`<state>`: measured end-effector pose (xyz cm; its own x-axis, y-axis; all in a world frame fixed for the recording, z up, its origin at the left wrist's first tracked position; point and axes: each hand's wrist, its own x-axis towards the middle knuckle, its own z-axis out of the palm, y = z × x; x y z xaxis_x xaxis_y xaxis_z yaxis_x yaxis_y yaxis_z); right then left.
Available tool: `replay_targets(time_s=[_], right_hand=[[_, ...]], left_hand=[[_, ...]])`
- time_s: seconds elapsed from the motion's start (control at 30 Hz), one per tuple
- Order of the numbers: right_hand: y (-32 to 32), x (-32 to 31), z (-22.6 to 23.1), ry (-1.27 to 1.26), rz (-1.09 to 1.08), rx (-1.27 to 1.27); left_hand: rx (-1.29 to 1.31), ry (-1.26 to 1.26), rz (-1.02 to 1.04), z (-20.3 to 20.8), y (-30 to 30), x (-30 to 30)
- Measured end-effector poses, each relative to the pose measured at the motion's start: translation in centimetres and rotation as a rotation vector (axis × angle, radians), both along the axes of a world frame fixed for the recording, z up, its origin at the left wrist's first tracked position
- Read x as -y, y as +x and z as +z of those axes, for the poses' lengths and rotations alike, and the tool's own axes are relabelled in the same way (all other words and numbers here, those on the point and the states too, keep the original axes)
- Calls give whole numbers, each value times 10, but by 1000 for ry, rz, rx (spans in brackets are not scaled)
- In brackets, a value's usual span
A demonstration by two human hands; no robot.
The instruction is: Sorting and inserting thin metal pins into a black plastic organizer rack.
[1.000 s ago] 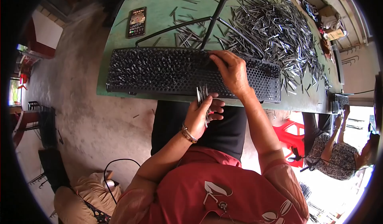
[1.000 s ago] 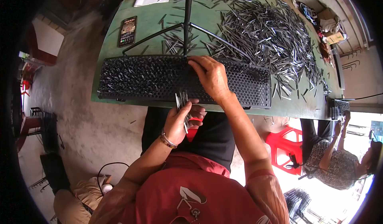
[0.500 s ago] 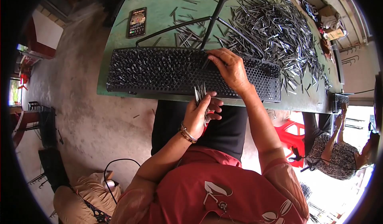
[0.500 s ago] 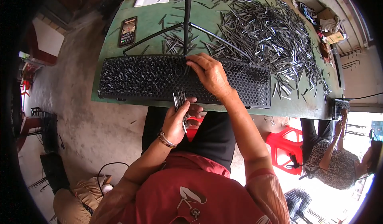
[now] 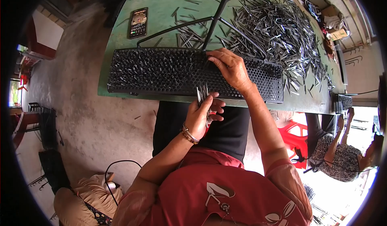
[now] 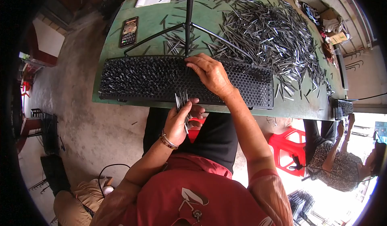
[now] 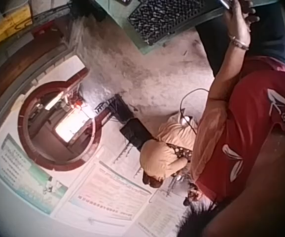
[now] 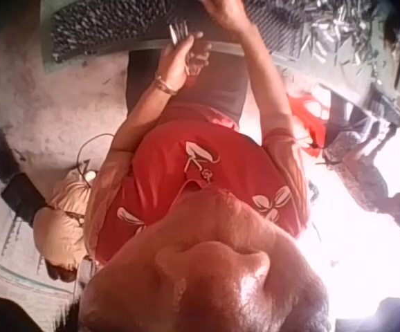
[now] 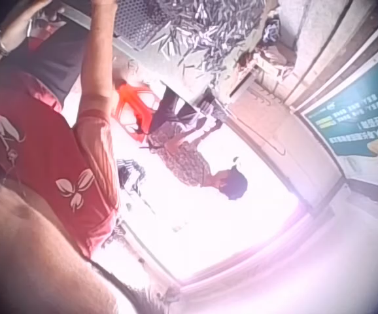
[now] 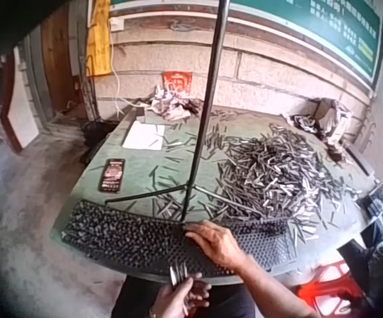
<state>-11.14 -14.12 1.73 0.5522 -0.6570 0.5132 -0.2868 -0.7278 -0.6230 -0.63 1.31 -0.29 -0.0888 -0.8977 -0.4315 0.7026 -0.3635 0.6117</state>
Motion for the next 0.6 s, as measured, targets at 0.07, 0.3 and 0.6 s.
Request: replay_targets(time_s=[0.07, 0.3, 0.6], right_hand=[[-1, -1, 4, 1, 21, -23], [-3, -3, 5, -8, 88, -38], [-3, -4, 5, -7, 27, -40]], left_hand=[[2, 4, -7, 2, 0, 0], [-3, -4, -37, 0, -1, 0], [-33, 1, -98, -5, -2, -1]])
